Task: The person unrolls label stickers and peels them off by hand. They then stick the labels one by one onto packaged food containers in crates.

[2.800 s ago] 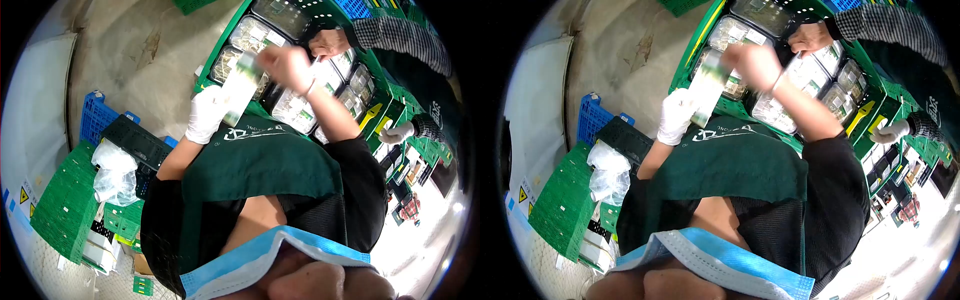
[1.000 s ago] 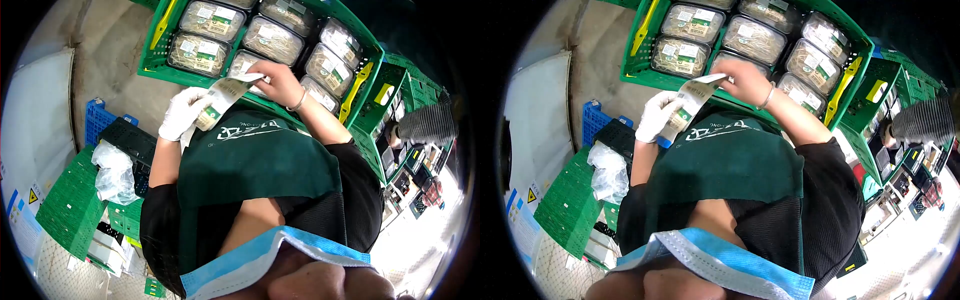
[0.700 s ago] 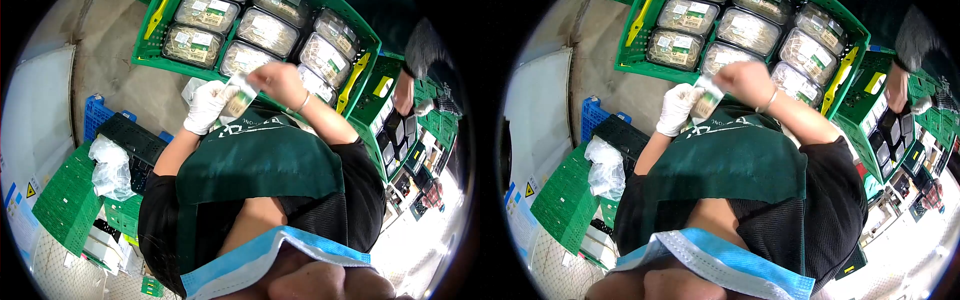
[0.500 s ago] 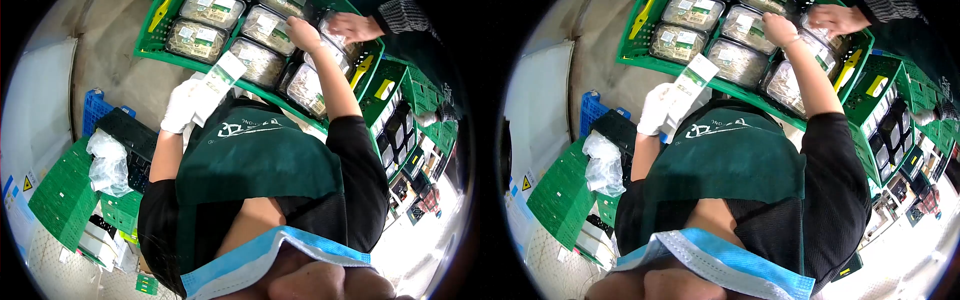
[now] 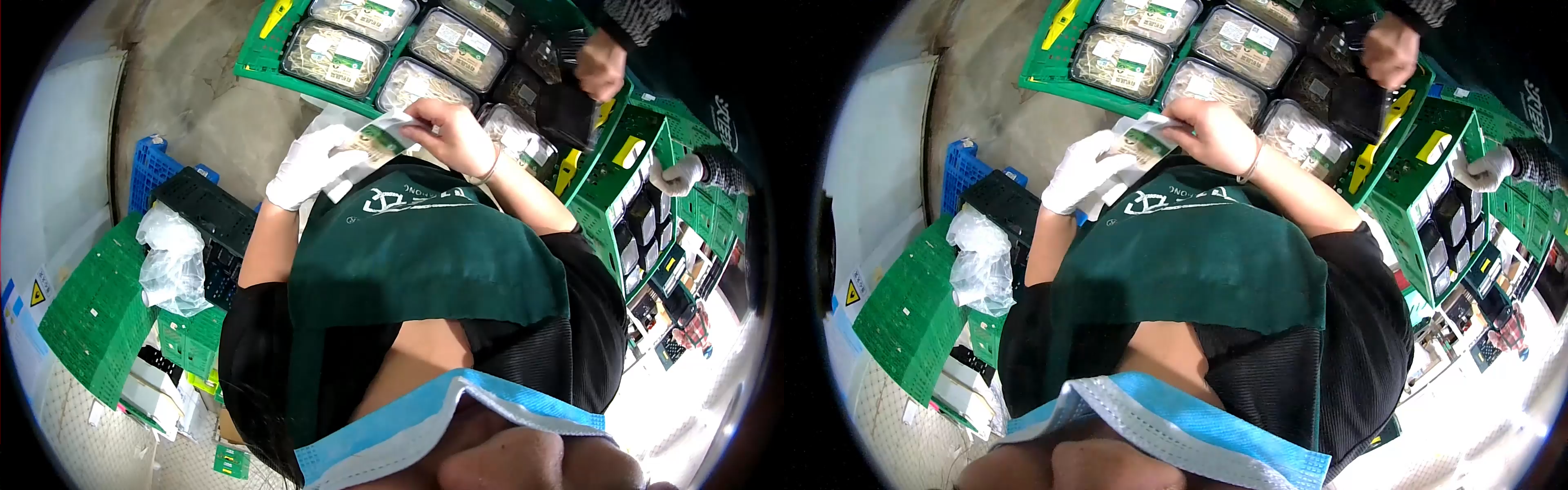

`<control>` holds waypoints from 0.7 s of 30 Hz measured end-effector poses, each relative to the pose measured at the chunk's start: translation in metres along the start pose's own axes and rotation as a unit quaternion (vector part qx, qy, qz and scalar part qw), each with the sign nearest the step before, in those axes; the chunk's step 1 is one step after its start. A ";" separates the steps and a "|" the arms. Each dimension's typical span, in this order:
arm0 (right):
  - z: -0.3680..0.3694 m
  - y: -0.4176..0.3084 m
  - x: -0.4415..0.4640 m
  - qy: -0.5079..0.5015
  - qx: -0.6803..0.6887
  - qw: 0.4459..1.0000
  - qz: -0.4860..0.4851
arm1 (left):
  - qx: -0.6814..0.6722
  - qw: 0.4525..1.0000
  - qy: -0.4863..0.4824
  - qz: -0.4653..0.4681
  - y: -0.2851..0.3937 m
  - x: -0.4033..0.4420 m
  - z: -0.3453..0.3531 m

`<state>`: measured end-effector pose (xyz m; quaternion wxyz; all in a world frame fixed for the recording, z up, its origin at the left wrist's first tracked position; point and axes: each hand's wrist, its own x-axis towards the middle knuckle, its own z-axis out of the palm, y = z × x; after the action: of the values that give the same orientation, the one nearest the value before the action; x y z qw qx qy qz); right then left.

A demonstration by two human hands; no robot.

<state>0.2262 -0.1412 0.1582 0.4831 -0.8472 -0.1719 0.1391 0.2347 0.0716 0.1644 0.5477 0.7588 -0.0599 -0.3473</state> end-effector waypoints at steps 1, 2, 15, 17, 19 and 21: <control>0.006 0.001 -0.001 -0.003 0.043 0.999 0.010 | 0.104 0.994 -0.035 -0.021 0.007 0.000 -0.001; 0.009 -0.004 -0.001 0.011 0.044 0.999 0.000 | 0.040 0.995 0.024 0.092 0.005 0.005 0.009; -0.054 0.078 0.016 -0.030 -0.271 0.922 0.275 | 0.096 0.987 0.025 0.126 -0.050 0.007 -0.031; -0.003 0.120 0.010 -0.142 -0.391 0.864 0.284 | -0.228 0.970 0.063 -0.058 -0.057 0.002 -0.027; 0.026 0.140 0.010 -0.130 -0.420 0.849 0.293 | -0.314 0.940 0.137 -0.006 -0.056 0.004 -0.016; 0.029 0.142 0.010 -0.138 -0.494 0.796 0.320 | -0.319 0.940 0.116 -0.026 -0.053 0.007 -0.015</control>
<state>0.2458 -0.1820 0.0201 -0.1021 -0.9491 -0.0011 0.2979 0.2330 0.1010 0.1176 0.7551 0.5805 0.1380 -0.2718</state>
